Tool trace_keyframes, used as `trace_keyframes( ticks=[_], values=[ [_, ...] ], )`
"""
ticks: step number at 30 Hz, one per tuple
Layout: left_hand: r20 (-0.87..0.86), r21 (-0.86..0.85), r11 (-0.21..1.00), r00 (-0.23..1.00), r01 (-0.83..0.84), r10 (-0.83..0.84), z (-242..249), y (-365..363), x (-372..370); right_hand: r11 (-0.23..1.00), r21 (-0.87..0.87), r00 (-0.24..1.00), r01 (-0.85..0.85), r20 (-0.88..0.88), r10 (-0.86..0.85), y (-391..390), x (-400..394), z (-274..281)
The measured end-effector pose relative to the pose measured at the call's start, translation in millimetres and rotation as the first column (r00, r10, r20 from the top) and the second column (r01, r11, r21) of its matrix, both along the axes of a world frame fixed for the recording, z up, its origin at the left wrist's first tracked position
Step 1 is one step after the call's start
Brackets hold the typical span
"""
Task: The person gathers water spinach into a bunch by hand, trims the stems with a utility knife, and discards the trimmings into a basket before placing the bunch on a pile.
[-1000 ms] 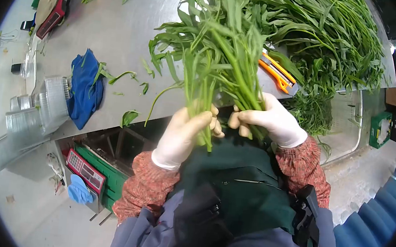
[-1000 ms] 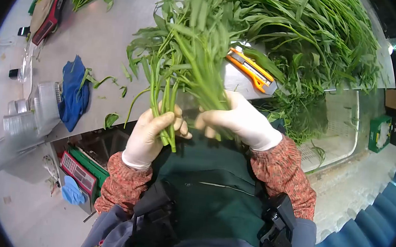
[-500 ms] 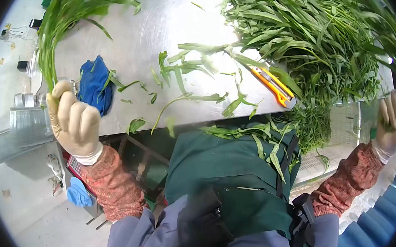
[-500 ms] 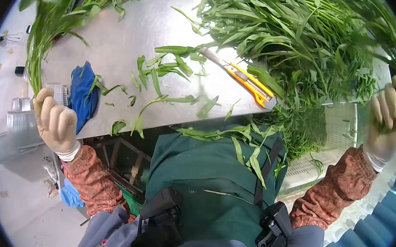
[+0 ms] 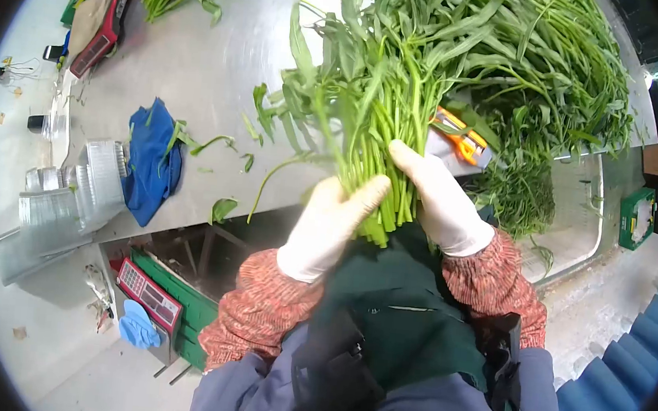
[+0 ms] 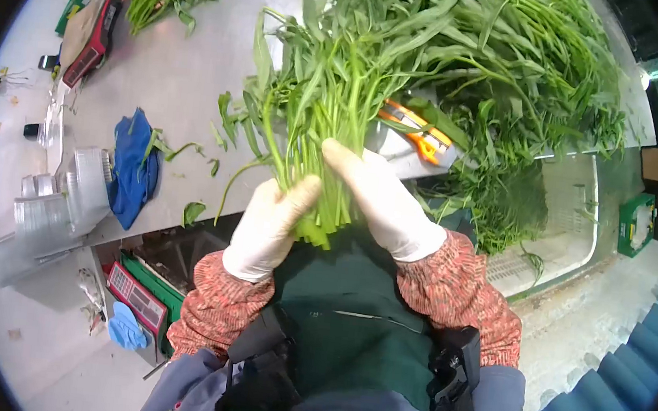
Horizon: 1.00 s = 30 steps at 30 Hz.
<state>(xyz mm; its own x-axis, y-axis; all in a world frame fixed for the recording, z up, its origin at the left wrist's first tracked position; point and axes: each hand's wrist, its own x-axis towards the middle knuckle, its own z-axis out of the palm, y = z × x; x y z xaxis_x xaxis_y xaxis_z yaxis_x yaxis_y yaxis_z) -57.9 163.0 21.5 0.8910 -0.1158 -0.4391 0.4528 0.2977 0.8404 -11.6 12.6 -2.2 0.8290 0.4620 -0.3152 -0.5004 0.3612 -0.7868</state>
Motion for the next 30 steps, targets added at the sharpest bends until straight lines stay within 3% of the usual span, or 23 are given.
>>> trace_keyframes(
  ticks=[1, 2, 4, 10, 11, 15, 18, 20, 24, 27, 29, 30],
  values=[
    [0.003, -0.004, 0.995, 0.995, 0.097, -0.097, -7, 4, -3, 0.993, -0.04, 0.991, -0.112, -0.082, 0.108, -6, -1, -1],
    [0.011, -0.015, 0.996, 0.996, 0.091, -0.091, -12, 3, -4, 0.996, -0.015, 0.994, -0.083, -0.072, 0.082, -4, -7, -7],
    [0.038, -0.034, 0.996, 0.996, 0.077, -0.076, -19, 0, -4, 0.983, -0.158, 0.995, -0.097, -0.007, 0.098, -7, -11, 3],
    [-0.004, 0.016, 0.999, 0.999, 0.042, -0.042, -18, 7, -2, 0.949, -0.278, 0.988, -0.149, -0.07, 0.135, -25, -5, 13],
    [0.004, 0.014, 0.999, 0.999, 0.034, -0.034, -20, 7, -2, 0.962, -0.26, 0.996, -0.082, -0.058, 0.069, -24, -5, 22],
    [-0.068, -0.122, 0.991, 0.997, -0.05, 0.042, -19, 10, -4, 0.949, -0.298, 0.994, -0.105, -0.041, 0.098, -32, -4, 20],
    [-0.022, 0.077, 0.997, 1.0, 0.014, -0.012, -27, 11, -8, 0.868, -0.453, 0.978, -0.205, -0.078, 0.191, -27, 0, 41],
    [0.027, 0.08, 0.996, 0.999, 0.044, -0.046, -18, 5, -7, 0.931, -0.366, 0.986, -0.002, 0.153, 0.063, -15, -12, 15],
    [0.015, 0.008, 1.0, 1.0, -0.015, 0.015, -24, 5, -8, 0.784, -0.585, 0.956, -0.206, 0.05, 0.289, -38, 4, 40],
    [-0.046, -0.049, 0.994, 0.994, -0.098, 0.095, -12, 6, -5, 0.864, -0.503, 0.961, 0.015, 0.247, 0.127, -54, 4, 31],
    [-0.066, -0.199, 0.978, 0.995, 0.055, -0.07, -18, 14, -3, 0.919, -0.382, 0.966, 0.1, 0.259, 0.003, -52, 2, 28],
    [-0.068, -0.273, 0.953, 0.986, 0.131, -0.155, -18, 15, -1, 0.945, -0.327, 0.987, 0.029, 0.16, 0.025, -51, 0, 27]
  ],
)
